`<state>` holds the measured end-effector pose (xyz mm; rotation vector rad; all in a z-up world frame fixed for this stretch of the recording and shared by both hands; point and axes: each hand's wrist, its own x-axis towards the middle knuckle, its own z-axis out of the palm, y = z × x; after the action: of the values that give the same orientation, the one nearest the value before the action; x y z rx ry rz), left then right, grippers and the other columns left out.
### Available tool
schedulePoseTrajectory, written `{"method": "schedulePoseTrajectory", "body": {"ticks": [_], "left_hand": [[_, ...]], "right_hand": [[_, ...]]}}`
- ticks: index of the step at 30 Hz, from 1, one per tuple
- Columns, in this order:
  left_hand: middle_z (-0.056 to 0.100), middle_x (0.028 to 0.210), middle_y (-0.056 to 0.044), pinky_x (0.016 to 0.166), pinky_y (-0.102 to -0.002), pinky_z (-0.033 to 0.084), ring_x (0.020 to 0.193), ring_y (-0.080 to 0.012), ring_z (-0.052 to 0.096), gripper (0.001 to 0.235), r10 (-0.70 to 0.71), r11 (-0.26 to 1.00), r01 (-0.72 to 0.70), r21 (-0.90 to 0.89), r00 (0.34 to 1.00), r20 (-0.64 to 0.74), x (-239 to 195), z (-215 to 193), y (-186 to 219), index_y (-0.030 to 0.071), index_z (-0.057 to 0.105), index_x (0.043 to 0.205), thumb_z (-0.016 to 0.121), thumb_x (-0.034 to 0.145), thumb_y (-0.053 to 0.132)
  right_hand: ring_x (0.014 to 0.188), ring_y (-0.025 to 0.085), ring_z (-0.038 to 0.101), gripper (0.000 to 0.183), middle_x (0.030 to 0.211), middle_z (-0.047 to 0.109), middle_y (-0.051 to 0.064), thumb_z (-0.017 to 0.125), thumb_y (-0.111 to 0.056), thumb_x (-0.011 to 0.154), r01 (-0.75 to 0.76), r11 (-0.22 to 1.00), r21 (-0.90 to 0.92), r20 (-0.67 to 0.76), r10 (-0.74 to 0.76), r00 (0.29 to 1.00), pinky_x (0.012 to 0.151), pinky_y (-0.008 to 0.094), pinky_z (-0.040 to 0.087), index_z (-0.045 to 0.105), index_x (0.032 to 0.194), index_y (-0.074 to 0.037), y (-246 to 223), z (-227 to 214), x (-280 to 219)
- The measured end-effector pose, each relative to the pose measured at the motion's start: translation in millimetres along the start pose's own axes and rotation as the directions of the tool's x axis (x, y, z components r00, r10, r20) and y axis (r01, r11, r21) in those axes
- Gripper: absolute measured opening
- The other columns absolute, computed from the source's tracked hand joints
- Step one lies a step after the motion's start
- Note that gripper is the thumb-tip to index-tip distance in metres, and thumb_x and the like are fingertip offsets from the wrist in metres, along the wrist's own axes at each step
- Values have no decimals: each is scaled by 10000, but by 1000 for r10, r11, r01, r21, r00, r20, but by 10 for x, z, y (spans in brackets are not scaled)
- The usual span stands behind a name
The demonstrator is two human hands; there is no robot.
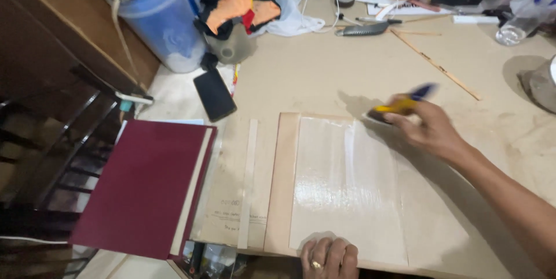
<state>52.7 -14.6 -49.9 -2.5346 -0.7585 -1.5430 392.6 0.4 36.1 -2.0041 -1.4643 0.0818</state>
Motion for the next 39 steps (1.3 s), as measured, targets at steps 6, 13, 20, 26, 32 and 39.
{"method": "schedulePoseTrajectory", "body": {"ticks": [6, 13, 20, 26, 32, 39], "left_hand": [[550, 921, 25, 763, -436, 557, 863, -175, 564, 138, 35, 994, -34, 107, 999, -4, 247, -62, 131, 304, 622, 956, 663, 925, 176], [556, 941, 43, 814, -446, 530, 883, -172, 561, 238, -10, 985, 1, 170, 999, 48, 59, 8, 135, 342, 605, 990, 719, 857, 181], [565, 929, 54, 780, -453, 538, 858, -166, 569, 234, 10, 979, -7, 202, 1000, -12, 11, 85, 128, 369, 610, 912, 710, 835, 171], [562, 909, 43, 748, -441, 523, 810, -151, 573, 255, -11, 986, 26, 165, 996, -92, -71, 209, 133, 365, 641, 843, 643, 758, 125], [577, 898, 77, 768, -431, 504, 803, -129, 592, 196, -36, 985, 41, 165, 999, -32, -83, 189, 124, 405, 653, 838, 631, 793, 215], [509, 739, 125, 715, -349, 444, 644, -62, 515, 181, 34, 971, 46, 236, 946, -323, -33, 384, 61, 428, 547, 722, 488, 718, 257]], "right_hand": [[1065, 148, 717, 254, 1128, 794, -17, 749, -223, 870, 58, 995, 75, -91, -51, 995, 948, 296, 557, 792, 1120, -226, -538, -78, -819], [928, 101, 789, 245, 1058, 835, -114, 653, -416, 934, -9, 992, 125, 675, -78, 733, 899, 293, 604, 782, 1101, -292, -885, -205, -1546], [1037, 241, 706, 329, 1113, 751, 48, 502, -362, 997, -256, 966, -31, 121, 257, 959, 888, 412, 542, 748, 1149, -205, -587, -93, -192], [920, 199, 684, 273, 980, 720, 12, 431, -283, 969, 21, 1000, 22, -35, -20, 999, 814, 387, 495, 686, 962, -185, -285, 20, -512], [479, 165, 415, 714, 516, 466, 15, 540, -725, 907, -183, 452, 873, 276, -147, 950, 482, 363, 311, 475, 503, -140, -825, 432, -659], [1041, 339, 681, 305, 1171, 722, 102, 575, -272, 983, 76, 993, -95, -73, -83, 994, 897, 454, 516, 683, 1256, -189, -458, 427, -27]]}}
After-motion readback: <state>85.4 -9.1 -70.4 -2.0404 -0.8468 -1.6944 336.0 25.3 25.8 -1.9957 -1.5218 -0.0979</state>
